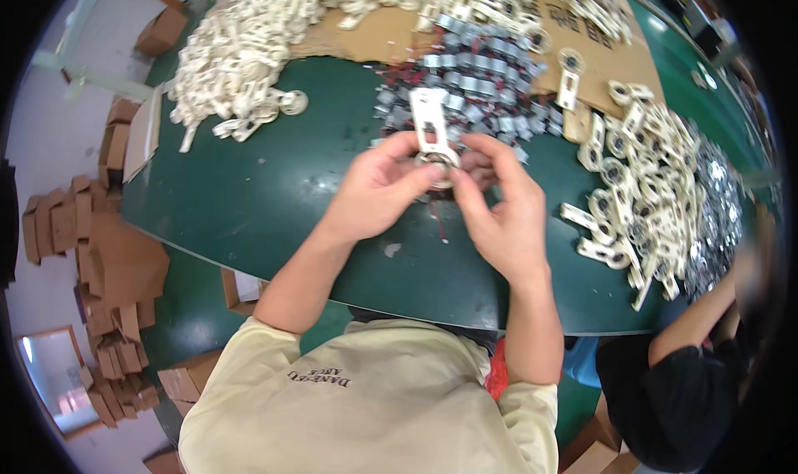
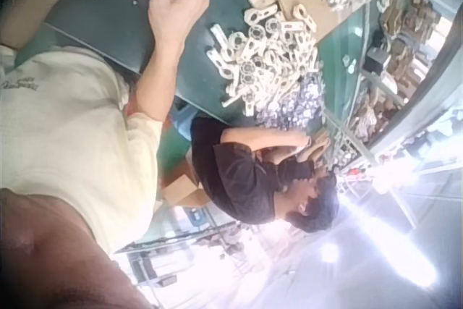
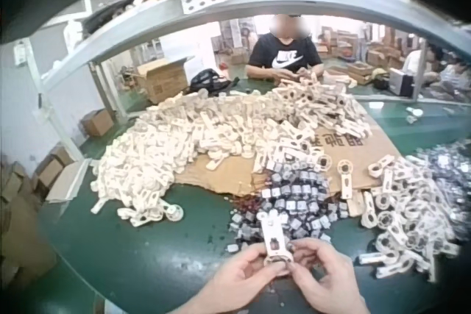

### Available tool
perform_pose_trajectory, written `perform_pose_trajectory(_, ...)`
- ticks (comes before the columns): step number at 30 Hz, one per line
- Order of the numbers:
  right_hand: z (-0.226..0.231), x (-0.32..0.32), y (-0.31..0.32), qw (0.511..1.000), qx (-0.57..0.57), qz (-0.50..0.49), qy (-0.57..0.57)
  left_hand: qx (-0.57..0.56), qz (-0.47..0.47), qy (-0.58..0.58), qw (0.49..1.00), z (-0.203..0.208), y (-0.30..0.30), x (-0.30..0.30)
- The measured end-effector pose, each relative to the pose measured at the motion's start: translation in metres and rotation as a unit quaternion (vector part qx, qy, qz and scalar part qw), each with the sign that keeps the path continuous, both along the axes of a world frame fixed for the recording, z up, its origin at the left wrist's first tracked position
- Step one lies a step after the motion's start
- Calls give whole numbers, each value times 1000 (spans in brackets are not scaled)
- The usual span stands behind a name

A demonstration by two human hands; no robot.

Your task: Manually assemble components on a production line by fitting white plastic housings onto small motors and electronic boards.

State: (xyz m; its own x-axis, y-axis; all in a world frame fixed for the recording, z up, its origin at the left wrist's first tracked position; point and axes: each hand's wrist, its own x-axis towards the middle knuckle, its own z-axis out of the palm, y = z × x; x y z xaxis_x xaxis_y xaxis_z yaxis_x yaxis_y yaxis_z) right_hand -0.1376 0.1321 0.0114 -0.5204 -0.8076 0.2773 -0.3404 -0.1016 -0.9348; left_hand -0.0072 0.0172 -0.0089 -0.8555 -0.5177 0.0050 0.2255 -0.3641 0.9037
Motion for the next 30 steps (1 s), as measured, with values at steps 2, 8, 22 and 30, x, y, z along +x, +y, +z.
perform_pose_trajectory(2,1,-1,3,1000,8,5,-20,-8,-11,25,1000,1,2,-1)
perform_pose_trajectory(8,3,-1,1,999,15,38,32,-169,70,-64,981,5,12,0)
perform_pose_trajectory(22,0,-94,32,859,88,-458,212,-523,317,-497,616,-8,-111,62)
perform_pose_trajectory(30,-11,-55,10,951,213,-120,188,-457,314,-538,634,-3,-108,38)
